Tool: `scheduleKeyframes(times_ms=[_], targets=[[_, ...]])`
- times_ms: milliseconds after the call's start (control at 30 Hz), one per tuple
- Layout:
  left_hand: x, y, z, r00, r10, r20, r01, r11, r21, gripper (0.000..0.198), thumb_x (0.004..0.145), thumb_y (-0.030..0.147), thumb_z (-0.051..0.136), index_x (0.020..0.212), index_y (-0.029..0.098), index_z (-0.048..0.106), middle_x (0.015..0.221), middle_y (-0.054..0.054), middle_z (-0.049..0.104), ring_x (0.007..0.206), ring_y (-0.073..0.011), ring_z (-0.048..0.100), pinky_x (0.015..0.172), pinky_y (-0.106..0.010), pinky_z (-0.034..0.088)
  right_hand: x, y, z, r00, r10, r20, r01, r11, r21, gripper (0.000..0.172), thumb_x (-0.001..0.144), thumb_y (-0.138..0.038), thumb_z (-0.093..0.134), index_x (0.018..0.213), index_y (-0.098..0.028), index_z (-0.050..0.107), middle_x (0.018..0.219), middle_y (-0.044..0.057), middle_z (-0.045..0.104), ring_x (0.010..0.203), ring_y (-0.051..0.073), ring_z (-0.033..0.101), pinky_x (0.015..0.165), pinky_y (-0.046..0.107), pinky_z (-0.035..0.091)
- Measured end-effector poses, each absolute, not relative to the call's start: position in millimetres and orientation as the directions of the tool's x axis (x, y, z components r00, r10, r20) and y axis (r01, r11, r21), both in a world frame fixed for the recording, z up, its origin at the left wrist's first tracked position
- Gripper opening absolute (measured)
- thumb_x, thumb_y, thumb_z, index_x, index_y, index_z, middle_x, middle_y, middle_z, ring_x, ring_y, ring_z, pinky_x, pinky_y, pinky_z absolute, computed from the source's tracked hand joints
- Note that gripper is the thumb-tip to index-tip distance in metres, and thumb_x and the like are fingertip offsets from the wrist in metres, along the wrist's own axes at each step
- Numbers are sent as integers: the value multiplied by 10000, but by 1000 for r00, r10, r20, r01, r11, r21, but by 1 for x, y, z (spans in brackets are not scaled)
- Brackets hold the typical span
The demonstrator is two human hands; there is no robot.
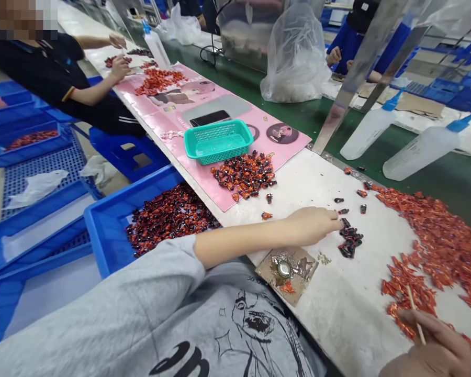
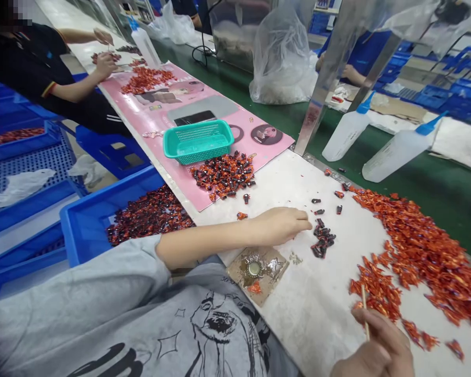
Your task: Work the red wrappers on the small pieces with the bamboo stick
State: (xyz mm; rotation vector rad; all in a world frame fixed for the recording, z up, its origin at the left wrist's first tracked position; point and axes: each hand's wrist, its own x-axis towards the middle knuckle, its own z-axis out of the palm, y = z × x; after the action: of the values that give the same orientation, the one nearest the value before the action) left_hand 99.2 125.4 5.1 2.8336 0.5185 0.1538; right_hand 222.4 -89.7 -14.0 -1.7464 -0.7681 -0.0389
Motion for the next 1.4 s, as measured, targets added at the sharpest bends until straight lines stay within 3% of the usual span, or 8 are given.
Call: scheduleKeyframes(times_ms=[300, 433, 600, 700, 767, 833, 967, 1400], targets=[[167, 161, -1, 922, 386, 26, 371, -901, 225, 352, 958, -22, 347, 1028, 84, 675, 1047, -148, 684, 933, -227, 653, 746, -322, 453, 199, -100, -14, 898, 406, 168, 265, -197, -944, 425, 746, -516, 825, 988, -176, 749, 950, 69, 725, 869, 186, 668, 912, 307, 504], [164, 160, -2, 915, 399, 65, 373, -896, 242, 336, 944, -20, 384, 1008, 76, 699, 1043, -172, 700, 974, -262, 663, 760, -344, 456, 195, -101, -22, 828, 537, 160, 318, -214, -924, 436, 740, -533, 831, 982, -177, 762, 975, 73, 743, 920, 207, 686, 977, 356, 504], [131, 159, 0, 880, 446, 166, 382, -870, 311, 279, 904, -10, 479, 947, 97, 734, 1029, -159, 721, 977, -248, 682, 793, -332, 492, 177, -82, -20, 613, 755, 233, 399, -41, -916, 304, 869, -469, 724, 897, -169, 760, 831, 69, 746, 756, 185, 712, 725, 290, 579], [91, 153, -3, 801, 509, 315, 340, -820, 461, 205, 933, 98, 549, 986, 123, 744, 965, -112, 737, 949, -199, 682, 858, -305, 511, 166, -69, -20, 475, 838, 269, 423, 51, -905, 251, 917, -416, 671, 889, -186, 767, 796, 54, 755, 718, 173, 729, 703, 269, 602], [59, 143, -9, 609, 653, 450, 157, -656, 739, 144, 906, 150, 620, 947, 126, 756, 876, -78, 737, 825, -155, 682, 790, -273, 536, 160, -62, -22, 418, 864, 281, 435, 81, -897, 231, 933, -390, 651, 890, -196, 769, 794, 46, 764, 697, 166, 735, 681, 252, 607], [30, 131, -14, 456, 798, 394, -92, -399, 913, 126, 859, 221, 702, 909, 127, 769, 836, -58, 725, 756, -137, 686, 687, -249, 556, 157, -58, -26, 381, 874, 301, 465, 101, -880, 216, 942, -364, 637, 885, -201, 766, 799, 43, 769, 694, 163, 740, 671, 245, 607], [-11, 107, -22, 328, 927, 183, -361, -56, 931, 207, 718, 321, 866, 823, 155, 802, 892, -35, 692, 731, -125, 712, 663, -245, 612, 156, -55, -32, 291, 885, 364, 581, 138, -802, 207, 949, -317, 615, 839, -202, 748, 785, 38, 764, 685, 165, 735, 695, 264, 611], [-28, 72, -23, 421, 897, -137, -412, 323, 852, 405, 615, 393, 941, 926, 161, 824, 820, -58, 785, 645, -128, 709, 698, -281, 640, 142, -52, -29, 543, 832, 114, 335, -91, -938, 359, 853, -529, 714, 823, -178, 784, 744, 69, 764, 674, 197, 732, 697, 323, 615]])
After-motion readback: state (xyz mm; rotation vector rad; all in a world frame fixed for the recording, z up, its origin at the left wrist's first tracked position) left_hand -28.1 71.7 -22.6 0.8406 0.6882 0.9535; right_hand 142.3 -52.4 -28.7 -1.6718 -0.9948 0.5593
